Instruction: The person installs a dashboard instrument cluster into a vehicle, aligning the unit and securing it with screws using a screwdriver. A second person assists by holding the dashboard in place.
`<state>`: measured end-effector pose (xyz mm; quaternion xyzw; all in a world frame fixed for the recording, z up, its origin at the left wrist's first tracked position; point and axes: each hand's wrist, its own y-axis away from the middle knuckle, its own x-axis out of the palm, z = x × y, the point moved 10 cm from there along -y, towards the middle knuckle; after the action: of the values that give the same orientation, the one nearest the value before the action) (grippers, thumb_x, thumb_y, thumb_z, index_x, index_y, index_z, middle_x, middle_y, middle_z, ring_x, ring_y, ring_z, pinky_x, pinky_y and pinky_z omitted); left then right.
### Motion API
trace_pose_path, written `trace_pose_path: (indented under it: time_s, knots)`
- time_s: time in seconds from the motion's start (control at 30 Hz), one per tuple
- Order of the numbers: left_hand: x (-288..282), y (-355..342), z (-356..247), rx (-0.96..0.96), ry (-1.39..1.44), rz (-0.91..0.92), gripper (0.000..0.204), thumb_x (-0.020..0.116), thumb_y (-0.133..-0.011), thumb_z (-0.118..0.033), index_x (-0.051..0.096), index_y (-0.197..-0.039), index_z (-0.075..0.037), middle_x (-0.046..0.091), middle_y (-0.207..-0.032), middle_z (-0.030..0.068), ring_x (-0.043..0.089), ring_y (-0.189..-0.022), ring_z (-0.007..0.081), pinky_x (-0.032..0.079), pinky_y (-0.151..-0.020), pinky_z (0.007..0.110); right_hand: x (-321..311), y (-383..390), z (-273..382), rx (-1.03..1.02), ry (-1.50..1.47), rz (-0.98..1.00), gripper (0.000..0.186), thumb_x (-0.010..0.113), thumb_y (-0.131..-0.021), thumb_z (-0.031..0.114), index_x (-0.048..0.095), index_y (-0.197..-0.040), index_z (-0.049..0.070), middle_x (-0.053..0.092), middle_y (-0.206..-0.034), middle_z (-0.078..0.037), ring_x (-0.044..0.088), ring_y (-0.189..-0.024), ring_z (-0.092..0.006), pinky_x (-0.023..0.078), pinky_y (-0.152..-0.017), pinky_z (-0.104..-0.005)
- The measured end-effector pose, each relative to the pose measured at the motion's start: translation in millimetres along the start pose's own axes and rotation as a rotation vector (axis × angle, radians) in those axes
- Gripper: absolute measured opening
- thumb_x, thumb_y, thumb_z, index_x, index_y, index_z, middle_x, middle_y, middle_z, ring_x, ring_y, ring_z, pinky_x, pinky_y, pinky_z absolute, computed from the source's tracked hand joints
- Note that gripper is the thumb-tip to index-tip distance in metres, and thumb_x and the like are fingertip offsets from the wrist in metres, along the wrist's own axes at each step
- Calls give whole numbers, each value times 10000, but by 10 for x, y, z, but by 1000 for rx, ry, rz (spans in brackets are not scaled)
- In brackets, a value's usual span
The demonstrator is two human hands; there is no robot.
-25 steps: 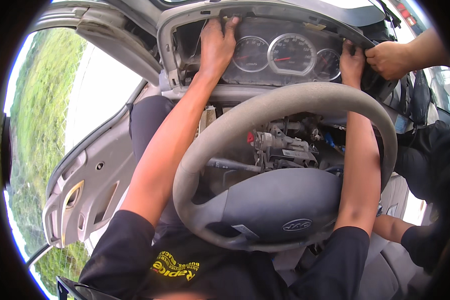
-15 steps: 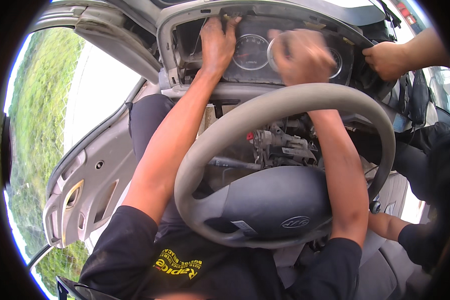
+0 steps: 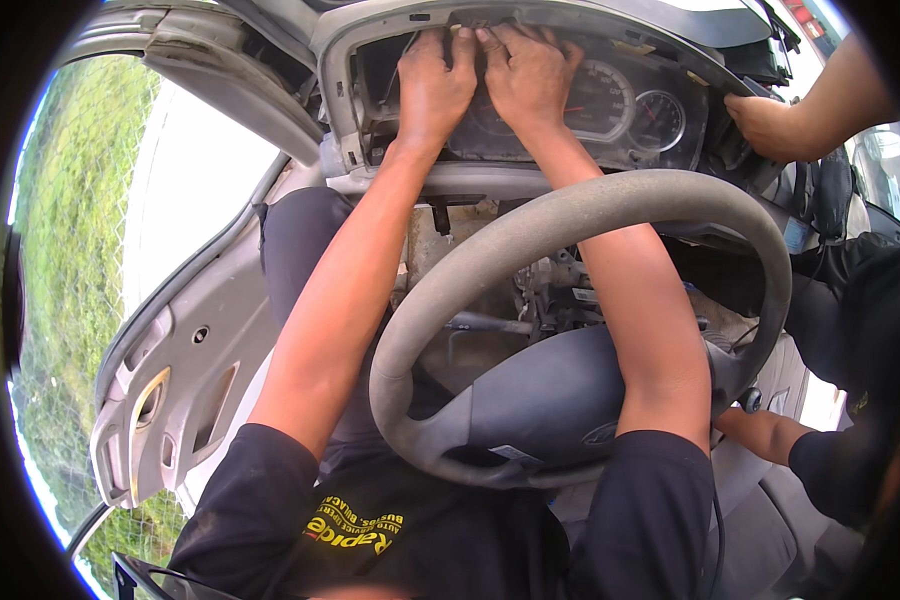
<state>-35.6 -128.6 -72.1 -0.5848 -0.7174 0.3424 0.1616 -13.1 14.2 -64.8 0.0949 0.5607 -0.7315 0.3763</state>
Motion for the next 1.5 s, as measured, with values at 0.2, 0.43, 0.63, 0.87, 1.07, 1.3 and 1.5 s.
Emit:
trace_pose_path:
  time_s: [0.2, 0.43, 0.63, 0.87, 1.07, 1.3, 1.5]
  knots:
    - [-36, 11, -23, 22, -4, -29, 251, 659, -1003, -191, 692, -1033, 56, 721, -977, 300, 686, -960, 504, 532, -854, 534, -1, -32, -91, 49, -214, 66, 361, 611, -1055, 410, 804, -1046, 105, 767, -927, -92, 684, -976, -296, 332, -1046, -475]
    - [12, -45, 1, -1, 9, 20, 268, 672, -1005, -210, 707, -1019, 55, 724, -960, 301, 697, -925, 491, 542, -828, 522, 38, -79, -206, 214, -197, -5, 348, 584, -1069, 374, 801, -980, 117, 739, -795, -126, 674, -831, -319, 324, -1037, -459]
    - [-50, -25, 157, -41, -68, -60, 284, 674, -1005, -225, 725, -964, 52, 726, -914, 290, 703, -857, 484, 548, -790, 515, 182, -78, -138, 365, -227, 137, 402, 535, -1091, 346, 721, -1150, -5, 725, -1054, -255, 684, -1011, -398, 442, -997, -475]
    - [-51, -23, 3, -62, -49, -29, 303, 668, -1010, -247, 723, -1016, 51, 727, -958, 292, 696, -918, 496, 537, -835, 527, -6, -43, -116, 221, -98, 27, 396, 515, -1090, 394, 766, -953, 120, 751, -856, -127, 677, -907, -365, 348, -995, -511]
    - [2, 44, -154, -22, -101, 63, 438, 650, -1025, -309, 649, -1215, 86, 682, -1169, 346, 640, -1137, 510, 489, -987, 530, -550, 36, -317, 54, -73, -21, 413, 546, -1078, 414, 745, -999, 61, 729, -930, -199, 692, -979, -420, 467, -909, -531]
    - [-127, 265, -765, -93, -380, -52, 238, 628, -995, -214, 743, -1126, -51, 766, -1013, 177, 740, -954, 360, 573, -810, 452, -1938, 661, -1794, 833, 203, -499, 491, 507, -1087, 348, 706, -1015, -95, 727, -976, -308, 679, -999, -507, 502, -901, -561]
    - [1122, 526, -1498, 349, 145, 596, 267, 579, -1011, -151, 680, -1235, -48, 696, -1204, 201, 720, -1040, 342, 571, -925, 435, -1618, 462, -2110, 679, -173, -325, 574, 462, -1121, 447, 673, -1175, -84, 725, -1083, -259, 670, -1023, -368, 489, -958, -456]
